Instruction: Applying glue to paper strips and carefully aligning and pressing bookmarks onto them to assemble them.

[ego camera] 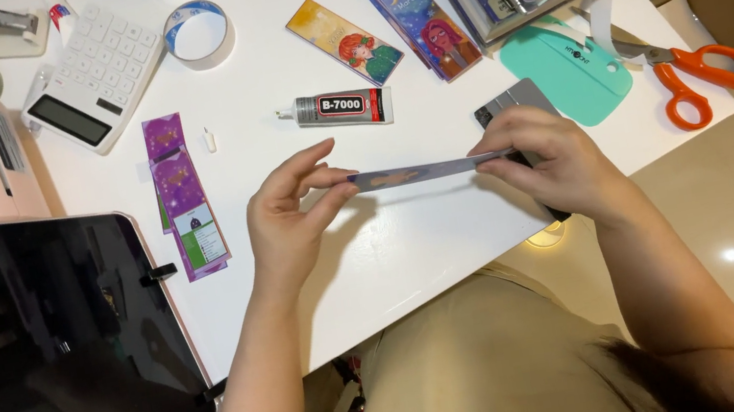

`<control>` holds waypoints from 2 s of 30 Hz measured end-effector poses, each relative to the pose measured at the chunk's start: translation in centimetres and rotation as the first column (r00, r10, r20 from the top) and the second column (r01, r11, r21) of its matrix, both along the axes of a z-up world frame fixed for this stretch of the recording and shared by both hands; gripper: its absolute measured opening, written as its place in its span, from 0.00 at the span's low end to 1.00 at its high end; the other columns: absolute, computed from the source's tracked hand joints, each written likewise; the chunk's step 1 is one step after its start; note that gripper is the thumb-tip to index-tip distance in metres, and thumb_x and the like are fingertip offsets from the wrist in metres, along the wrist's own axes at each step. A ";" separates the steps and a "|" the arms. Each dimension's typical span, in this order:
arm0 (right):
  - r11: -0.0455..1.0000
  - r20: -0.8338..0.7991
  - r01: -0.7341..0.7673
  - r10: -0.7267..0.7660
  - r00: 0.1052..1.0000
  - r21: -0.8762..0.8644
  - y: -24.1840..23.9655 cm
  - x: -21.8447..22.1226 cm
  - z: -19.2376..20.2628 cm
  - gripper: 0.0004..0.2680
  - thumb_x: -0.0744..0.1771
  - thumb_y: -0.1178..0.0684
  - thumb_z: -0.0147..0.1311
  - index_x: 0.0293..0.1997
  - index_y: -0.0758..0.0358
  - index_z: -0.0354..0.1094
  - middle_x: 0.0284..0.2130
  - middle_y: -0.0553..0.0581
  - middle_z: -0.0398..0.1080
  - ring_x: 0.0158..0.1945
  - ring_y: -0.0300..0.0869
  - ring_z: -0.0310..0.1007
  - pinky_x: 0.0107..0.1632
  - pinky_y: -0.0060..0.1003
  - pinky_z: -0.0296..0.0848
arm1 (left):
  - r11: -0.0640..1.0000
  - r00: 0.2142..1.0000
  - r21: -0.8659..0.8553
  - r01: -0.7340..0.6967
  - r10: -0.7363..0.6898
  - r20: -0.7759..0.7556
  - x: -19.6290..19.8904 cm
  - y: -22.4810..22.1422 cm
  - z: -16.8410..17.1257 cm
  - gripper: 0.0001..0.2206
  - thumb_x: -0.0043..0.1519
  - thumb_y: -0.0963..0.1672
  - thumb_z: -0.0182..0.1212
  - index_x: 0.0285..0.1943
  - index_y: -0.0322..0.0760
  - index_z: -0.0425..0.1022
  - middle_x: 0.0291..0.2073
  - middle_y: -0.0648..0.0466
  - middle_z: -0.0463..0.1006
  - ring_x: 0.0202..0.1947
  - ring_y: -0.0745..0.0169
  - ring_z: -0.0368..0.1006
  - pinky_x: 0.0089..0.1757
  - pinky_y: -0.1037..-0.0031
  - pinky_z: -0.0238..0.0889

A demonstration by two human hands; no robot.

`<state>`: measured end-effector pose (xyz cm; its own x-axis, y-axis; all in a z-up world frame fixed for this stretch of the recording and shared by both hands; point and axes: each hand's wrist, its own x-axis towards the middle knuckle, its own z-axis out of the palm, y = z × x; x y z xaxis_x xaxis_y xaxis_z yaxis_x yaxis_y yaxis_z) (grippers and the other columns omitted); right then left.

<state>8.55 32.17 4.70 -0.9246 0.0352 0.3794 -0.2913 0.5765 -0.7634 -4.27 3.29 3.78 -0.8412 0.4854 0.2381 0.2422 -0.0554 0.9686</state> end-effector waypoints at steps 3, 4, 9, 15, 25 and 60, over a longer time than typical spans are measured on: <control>1.000 -0.021 0.003 -0.003 1.000 0.000 0.0 0.4 0.0 0.05 0.65 0.62 0.65 0.42 0.59 0.80 0.34 0.53 0.76 0.37 0.42 0.76 0.48 0.37 0.76 | 0.999 0.999 0.037 -0.005 0.006 -0.039 -0.1 -0.2 -0.3 0.20 0.54 0.36 0.74 0.57 0.34 0.78 0.33 0.51 0.86 0.42 0.62 0.82 0.63 0.62 0.60; 1.000 -0.023 0.004 -0.004 1.000 -0.002 -0.3 0.5 0.3 0.05 0.65 0.62 0.65 0.42 0.59 0.80 0.34 0.53 0.76 0.37 0.42 0.76 0.48 0.37 0.76 | 0.999 0.999 0.035 -0.005 0.006 -0.041 0.1 -0.1 -0.2 0.20 0.54 0.36 0.74 0.57 0.34 0.78 0.33 0.51 0.86 0.42 0.62 0.82 0.63 0.62 0.60; 1.000 -0.118 -0.005 0.008 0.993 0.020 -2.1 0.6 1.5 0.09 0.64 0.63 0.66 0.48 0.63 0.78 0.34 0.58 0.77 0.39 0.49 0.79 0.49 0.42 0.77 | 0.991 0.996 0.131 -0.019 0.031 -0.089 0.7 0.1 0.3 0.14 0.56 0.36 0.73 0.47 0.35 0.74 0.32 0.53 0.85 0.42 0.65 0.82 0.69 0.58 0.48; 0.996 -0.225 -0.066 0.078 0.971 0.061 -4.0 0.6 2.1 0.11 0.64 0.65 0.63 0.51 0.64 0.78 0.35 0.59 0.78 0.37 0.50 0.80 0.45 0.41 0.78 | 0.975 1.000 0.220 -0.006 0.005 0.007 0.3 0.2 -0.2 0.16 0.56 0.35 0.73 0.46 0.33 0.68 0.33 0.51 0.84 0.40 0.67 0.81 0.66 0.57 0.58; 0.984 -0.250 0.076 -0.116 0.961 -0.162 -2.8 1.5 0.4 0.08 0.61 0.68 0.70 0.39 0.70 0.77 0.33 0.61 0.78 0.39 0.50 0.82 0.43 0.36 0.79 | 0.963 0.999 0.264 -0.045 0.040 0.023 0.0 0.1 -0.5 0.17 0.57 0.35 0.72 0.47 0.35 0.66 0.33 0.51 0.83 0.38 0.70 0.80 0.65 0.58 0.60; 0.876 -0.774 0.116 0.343 0.533 0.468 -7.7 0.1 -3.0 0.05 0.63 0.66 0.63 0.40 0.66 0.75 0.37 0.64 0.75 0.39 0.57 0.79 0.38 0.48 0.80 | 0.701 0.795 0.702 0.125 -0.495 0.352 2.9 2.9 -2.3 0.46 0.52 0.51 0.79 0.74 0.23 0.58 0.61 0.28 0.72 0.59 0.35 0.72 0.54 0.63 0.73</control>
<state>8.68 24.51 1.67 -0.1705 -0.4149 0.8937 -0.7283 0.6640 0.1693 -1.34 6.22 1.47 -0.7493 0.6338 0.1919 -0.3901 -0.6566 0.6455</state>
